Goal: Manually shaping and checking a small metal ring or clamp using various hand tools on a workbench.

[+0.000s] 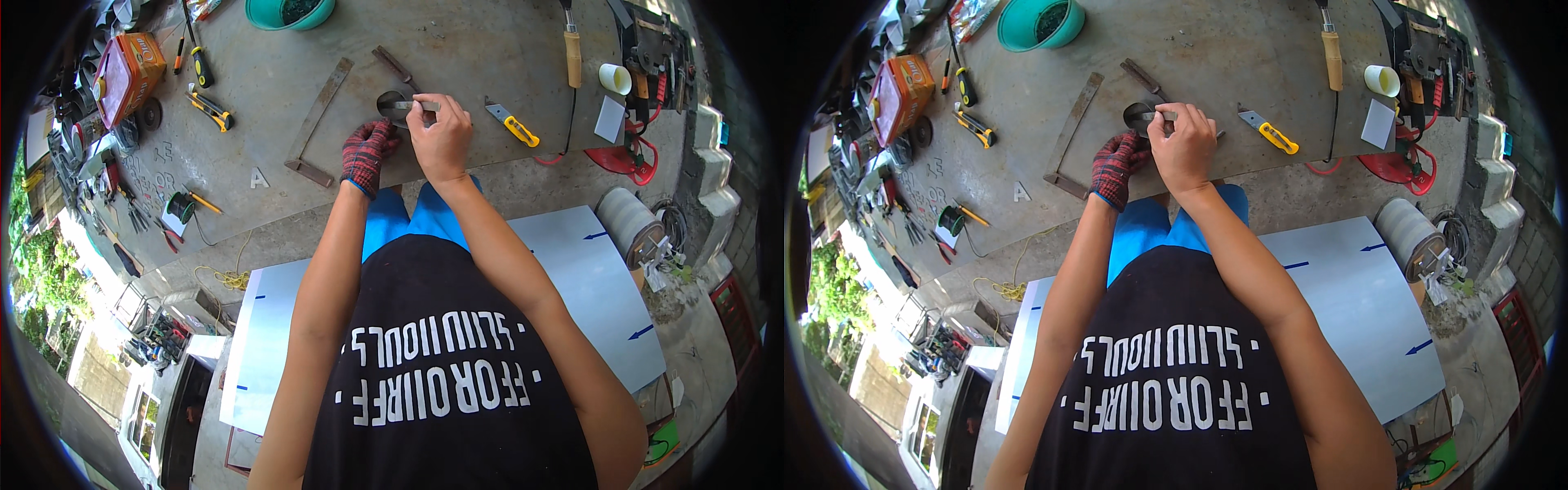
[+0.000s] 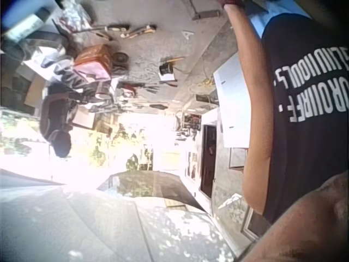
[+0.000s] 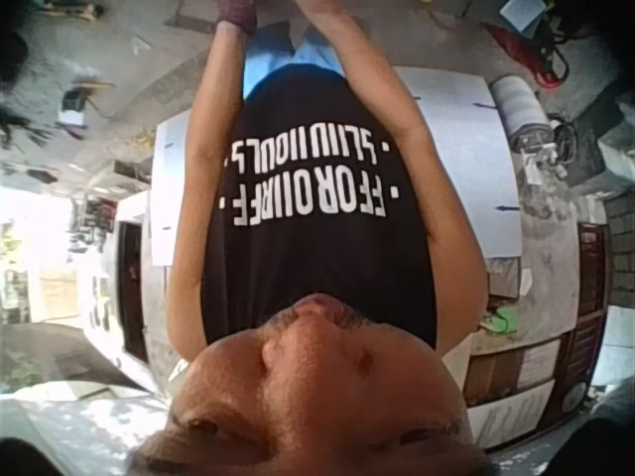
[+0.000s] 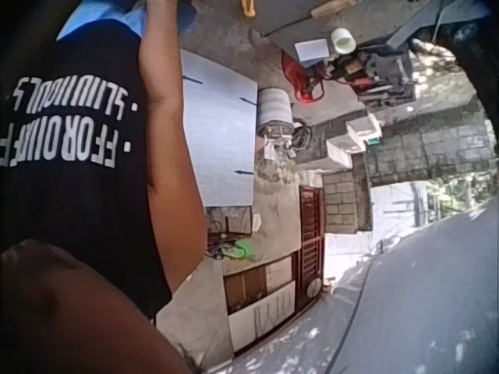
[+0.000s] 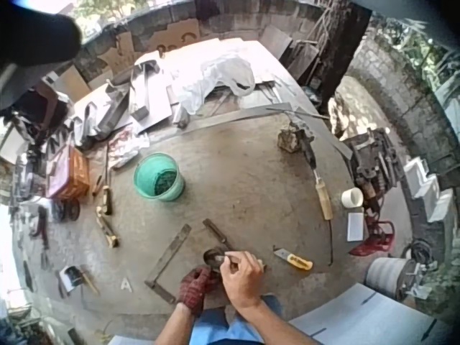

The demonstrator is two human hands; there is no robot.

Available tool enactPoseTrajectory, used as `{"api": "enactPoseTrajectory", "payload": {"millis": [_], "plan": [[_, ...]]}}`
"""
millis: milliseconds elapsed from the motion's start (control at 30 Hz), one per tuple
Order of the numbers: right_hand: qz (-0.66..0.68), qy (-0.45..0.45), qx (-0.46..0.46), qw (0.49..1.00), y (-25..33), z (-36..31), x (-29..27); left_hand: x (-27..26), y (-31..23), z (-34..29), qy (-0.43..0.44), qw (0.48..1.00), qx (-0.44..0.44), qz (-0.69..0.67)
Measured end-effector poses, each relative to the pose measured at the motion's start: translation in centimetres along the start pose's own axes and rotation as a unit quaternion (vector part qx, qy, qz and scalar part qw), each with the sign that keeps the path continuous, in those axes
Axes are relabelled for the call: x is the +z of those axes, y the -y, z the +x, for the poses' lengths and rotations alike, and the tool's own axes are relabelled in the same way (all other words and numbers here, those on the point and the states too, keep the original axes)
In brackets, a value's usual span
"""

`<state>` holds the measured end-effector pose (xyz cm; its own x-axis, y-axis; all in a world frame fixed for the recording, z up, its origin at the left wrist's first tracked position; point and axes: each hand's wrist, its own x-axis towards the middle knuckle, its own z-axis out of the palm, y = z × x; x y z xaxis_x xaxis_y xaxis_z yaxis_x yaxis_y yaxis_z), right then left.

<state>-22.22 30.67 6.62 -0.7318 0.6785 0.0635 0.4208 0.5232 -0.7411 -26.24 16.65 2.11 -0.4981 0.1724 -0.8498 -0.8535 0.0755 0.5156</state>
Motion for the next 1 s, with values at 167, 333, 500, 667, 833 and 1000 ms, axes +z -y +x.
{"api": "enactPoseTrajectory", "payload": {"millis": [167, 333, 500, 667, 833, 1000], "plan": [[0.015, -0.003, -0.01, 1.0, 0.8, 0.6, -4.2, 1.0, -0.2, -0.1, -0.007, 1.0, -0.005, -0.009], [-0.03, -0.125, -0.011, 0.992, -0.4, 4.8, -16.3, 0.3, 0.6, 0.6, 0.009, 1.0, 0.002, -0.015], [-0.127, -0.235, 0.12, 0.956, -12.0, 12.1, -26.7, -1.3, 1.4, 1.6, -0.006, 1.0, 0.007, -0.007], [-0.192, -0.224, 0.128, 0.947, -17.8, 15.0, -28.3, -0.9, 1.5, 0.9, 0.004, 1.0, 0.028, 0.006], [-0.164, -0.194, 0.155, 0.955, -24.0, 17.3, -26.6, -2.8, 1.9, 1.6, 0.014, 0.999, 0.037, 0.035], [-0.205, -0.199, 0.135, 0.949, -24.5, 16.4, -27.9, 0.6, 1.4, 1.0, 0.0, 1.0, 0.011, 0.009]]}}
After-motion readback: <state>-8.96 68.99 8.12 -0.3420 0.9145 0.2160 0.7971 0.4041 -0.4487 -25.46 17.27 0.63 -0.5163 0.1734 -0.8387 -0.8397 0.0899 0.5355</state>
